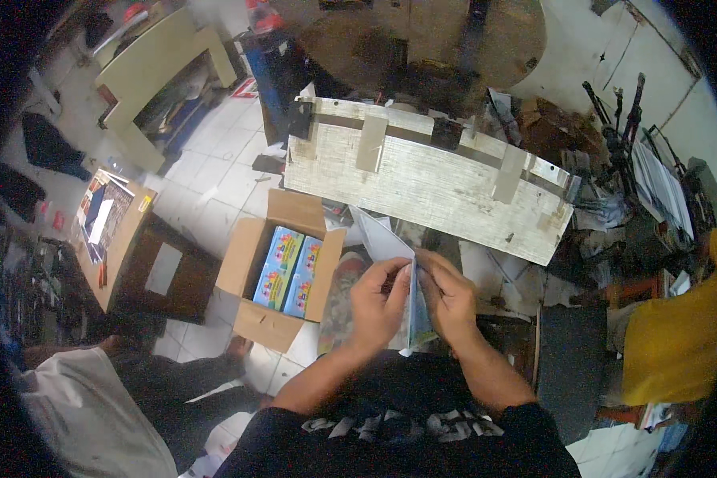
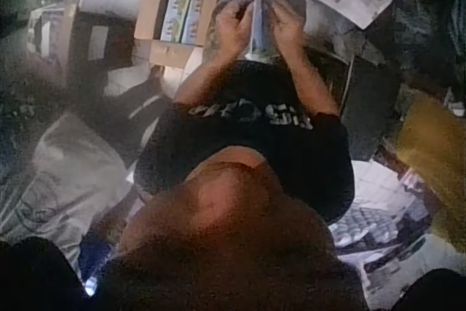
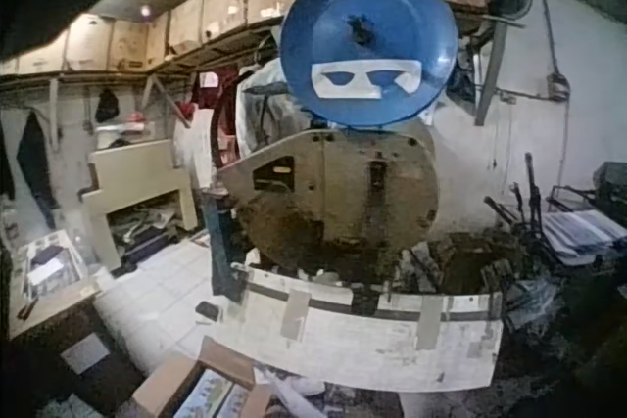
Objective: The person flips through printed booklet covers and sheets with a coworker, turns on a wall switch, and folds and aligns paper pages on a machine table by hand.
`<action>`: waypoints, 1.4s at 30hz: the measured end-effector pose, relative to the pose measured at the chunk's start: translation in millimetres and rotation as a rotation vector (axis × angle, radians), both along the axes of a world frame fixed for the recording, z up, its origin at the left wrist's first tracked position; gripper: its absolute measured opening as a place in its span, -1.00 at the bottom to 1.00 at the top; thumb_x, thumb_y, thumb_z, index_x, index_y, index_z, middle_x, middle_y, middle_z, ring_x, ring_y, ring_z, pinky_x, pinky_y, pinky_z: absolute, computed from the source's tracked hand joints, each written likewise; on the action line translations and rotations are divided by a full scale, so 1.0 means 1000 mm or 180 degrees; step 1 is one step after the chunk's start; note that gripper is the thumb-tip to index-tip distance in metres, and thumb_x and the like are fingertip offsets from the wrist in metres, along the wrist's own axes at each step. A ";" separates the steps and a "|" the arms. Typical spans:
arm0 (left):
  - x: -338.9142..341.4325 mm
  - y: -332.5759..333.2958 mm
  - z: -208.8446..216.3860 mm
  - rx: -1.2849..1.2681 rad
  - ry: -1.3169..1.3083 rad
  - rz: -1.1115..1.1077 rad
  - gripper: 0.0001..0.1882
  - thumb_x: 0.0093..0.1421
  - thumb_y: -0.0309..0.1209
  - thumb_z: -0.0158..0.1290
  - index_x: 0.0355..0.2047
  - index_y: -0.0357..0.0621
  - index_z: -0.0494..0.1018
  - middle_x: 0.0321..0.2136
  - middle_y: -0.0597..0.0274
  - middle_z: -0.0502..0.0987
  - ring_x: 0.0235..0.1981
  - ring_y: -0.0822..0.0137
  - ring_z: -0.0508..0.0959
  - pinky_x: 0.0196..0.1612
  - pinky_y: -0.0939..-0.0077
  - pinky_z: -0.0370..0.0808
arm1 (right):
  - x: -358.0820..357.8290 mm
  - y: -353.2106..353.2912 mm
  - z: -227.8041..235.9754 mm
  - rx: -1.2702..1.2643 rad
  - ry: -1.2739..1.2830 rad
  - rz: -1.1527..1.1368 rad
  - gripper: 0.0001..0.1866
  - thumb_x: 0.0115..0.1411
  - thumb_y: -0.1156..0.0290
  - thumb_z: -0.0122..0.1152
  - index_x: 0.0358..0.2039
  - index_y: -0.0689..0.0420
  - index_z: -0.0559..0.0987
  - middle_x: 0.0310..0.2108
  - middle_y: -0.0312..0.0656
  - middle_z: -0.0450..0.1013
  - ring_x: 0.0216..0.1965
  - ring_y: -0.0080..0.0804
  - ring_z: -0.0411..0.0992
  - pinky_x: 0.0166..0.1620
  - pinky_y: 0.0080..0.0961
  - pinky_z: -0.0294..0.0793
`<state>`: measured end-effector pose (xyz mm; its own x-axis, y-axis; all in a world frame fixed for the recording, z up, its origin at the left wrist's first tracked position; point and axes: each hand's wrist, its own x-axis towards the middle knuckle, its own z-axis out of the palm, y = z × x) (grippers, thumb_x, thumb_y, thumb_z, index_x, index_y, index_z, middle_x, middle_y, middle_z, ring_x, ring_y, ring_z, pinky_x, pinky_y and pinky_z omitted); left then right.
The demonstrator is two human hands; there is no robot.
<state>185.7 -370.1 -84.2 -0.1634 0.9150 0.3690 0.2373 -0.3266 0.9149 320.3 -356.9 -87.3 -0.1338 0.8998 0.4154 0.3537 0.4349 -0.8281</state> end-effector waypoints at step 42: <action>-0.033 -0.027 -0.081 -0.0807 -0.1869 -0.2108 -0.33 0.27 -0.15 -0.10 0.29 -0.19 0.00 0.18 0.00 0.23 0.21 0.13 0.24 0.27 0.16 0.17 | 0.016 -0.024 0.036 0.0605 -0.2003 -0.0171 -0.58 0.12 0.44 0.23 0.02 0.23 0.47 0.03 0.00 0.35 0.02 -0.01 0.33 0.09 -0.22 0.31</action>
<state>153.0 -397.2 -165.3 0.3252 0.9306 0.1680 -0.4518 -0.0032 0.8921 336.7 -381.2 -51.3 -0.3600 0.8306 0.4248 0.7705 0.5214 -0.3666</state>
